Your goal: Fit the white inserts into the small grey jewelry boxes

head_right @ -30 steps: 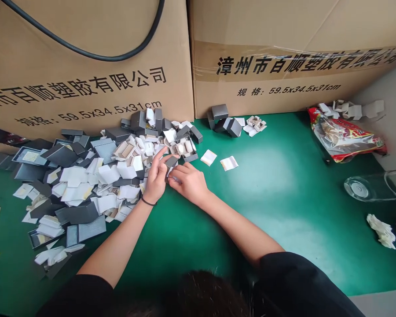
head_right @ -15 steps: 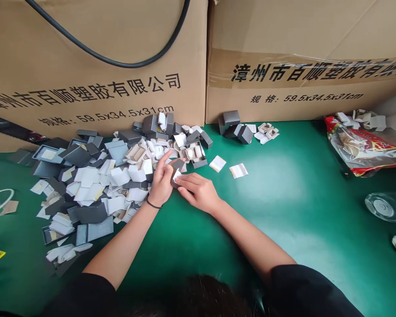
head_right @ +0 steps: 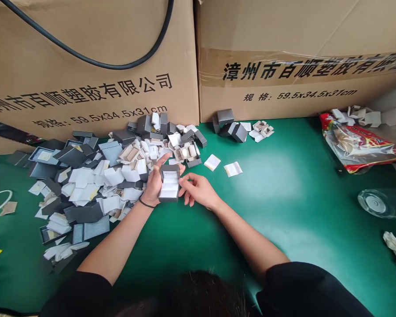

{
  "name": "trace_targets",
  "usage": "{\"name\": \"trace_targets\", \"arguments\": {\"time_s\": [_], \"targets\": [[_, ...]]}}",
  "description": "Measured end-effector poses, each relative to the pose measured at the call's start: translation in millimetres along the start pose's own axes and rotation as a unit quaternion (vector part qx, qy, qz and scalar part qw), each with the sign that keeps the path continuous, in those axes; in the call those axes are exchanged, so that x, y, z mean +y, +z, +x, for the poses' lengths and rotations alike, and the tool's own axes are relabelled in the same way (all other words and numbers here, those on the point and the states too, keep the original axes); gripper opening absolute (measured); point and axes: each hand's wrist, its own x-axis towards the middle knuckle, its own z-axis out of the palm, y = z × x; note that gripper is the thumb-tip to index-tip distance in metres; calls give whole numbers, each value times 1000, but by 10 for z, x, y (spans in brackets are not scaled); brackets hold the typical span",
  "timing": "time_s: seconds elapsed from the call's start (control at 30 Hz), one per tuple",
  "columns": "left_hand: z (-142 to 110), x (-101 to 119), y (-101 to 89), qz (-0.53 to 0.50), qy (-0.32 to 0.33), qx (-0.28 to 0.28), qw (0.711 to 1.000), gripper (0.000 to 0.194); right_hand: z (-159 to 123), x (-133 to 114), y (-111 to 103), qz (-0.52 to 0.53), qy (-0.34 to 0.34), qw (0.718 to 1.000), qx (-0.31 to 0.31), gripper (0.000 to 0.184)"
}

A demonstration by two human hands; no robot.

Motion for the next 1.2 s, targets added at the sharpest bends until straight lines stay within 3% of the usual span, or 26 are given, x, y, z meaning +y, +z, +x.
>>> {"name": "trace_targets", "arguments": {"time_s": [0.07, 0.13, 0.3, 0.4, 0.63, 0.87, 1.07, 1.2], "targets": [[-5, -1, 11, 12, 5, -4, 1000, 62, 14, -8, 15, 8, 5, 999, -51, 35], [2, -3, 30, 16, 6, -3, 1000, 61, 56, -2, 7, 14, -16, 999, -48, 35], [44, -16, 75, -35, -40, -50, 997, 58, 181, 52, -156, 9, -124, 988, 91, 36], [59, -43, 85, -70, -54, -63, 994, 44, 213, 67, -245, -11, -160, 979, 127, 35], [73, -67, 99, -97, -64, 8, 993, 22, 249, 74, -219, -27, -169, 980, 98, 35], [44, -99, 107, -42, -50, 51, 997, 29, 278, 116, -235, -97, -187, 973, 94, 28], [-23, -146, 56, 105, -6, 144, 984, 30, 247, 113, -155, -139, -194, 966, 102, 21], [-60, -166, 15, 170, 28, 127, 977, 30, 236, 128, -76, -170, -183, 957, 151, 18]]}}
